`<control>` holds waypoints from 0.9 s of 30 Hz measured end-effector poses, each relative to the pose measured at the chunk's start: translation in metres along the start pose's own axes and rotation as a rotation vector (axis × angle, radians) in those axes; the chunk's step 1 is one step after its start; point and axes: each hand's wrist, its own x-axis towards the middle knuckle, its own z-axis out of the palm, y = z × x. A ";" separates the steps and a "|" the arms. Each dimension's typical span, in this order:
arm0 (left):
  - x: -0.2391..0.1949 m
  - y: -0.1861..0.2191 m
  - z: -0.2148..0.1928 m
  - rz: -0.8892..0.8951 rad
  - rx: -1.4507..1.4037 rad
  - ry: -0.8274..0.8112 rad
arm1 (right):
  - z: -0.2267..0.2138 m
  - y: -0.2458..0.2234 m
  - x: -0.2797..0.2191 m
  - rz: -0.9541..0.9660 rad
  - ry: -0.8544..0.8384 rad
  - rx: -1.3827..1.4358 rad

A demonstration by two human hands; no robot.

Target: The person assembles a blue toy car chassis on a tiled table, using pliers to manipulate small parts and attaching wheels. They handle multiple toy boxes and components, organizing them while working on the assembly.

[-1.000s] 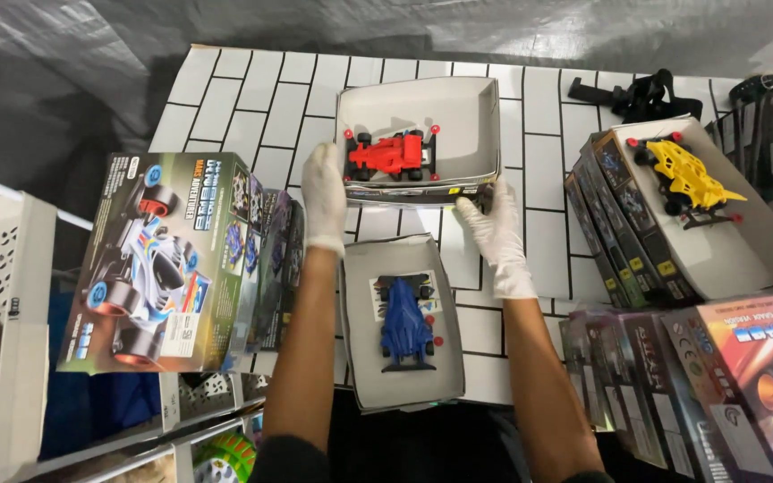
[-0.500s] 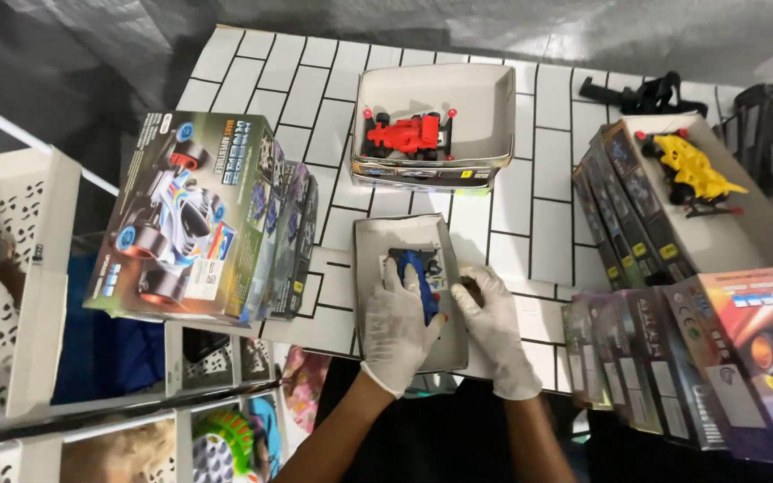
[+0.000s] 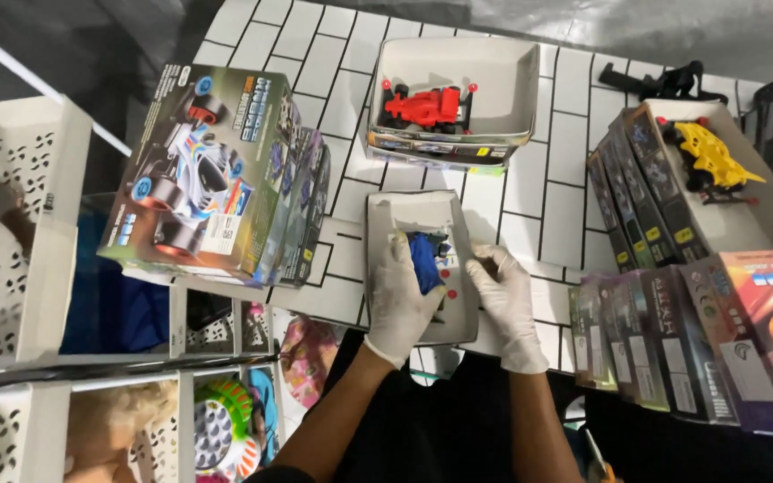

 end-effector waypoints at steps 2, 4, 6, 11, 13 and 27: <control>0.006 -0.010 0.013 -0.085 -0.209 0.078 | -0.002 -0.011 -0.005 -0.018 0.021 0.035; 0.006 -0.004 0.009 -0.138 -0.314 0.054 | -0.001 -0.010 -0.005 -0.023 0.025 0.044; 0.008 -0.004 0.010 -0.195 -0.423 0.033 | -0.002 -0.005 -0.004 -0.029 0.027 0.050; 0.010 0.002 0.002 -0.402 -0.395 0.005 | 0.000 0.000 -0.002 -0.068 0.033 0.043; 0.009 0.003 0.010 -0.415 -0.397 -0.005 | -0.001 -0.006 -0.007 -0.065 0.042 0.049; 0.008 0.000 -0.026 -0.455 -0.920 0.225 | -0.011 -0.058 -0.046 -0.273 0.181 -0.045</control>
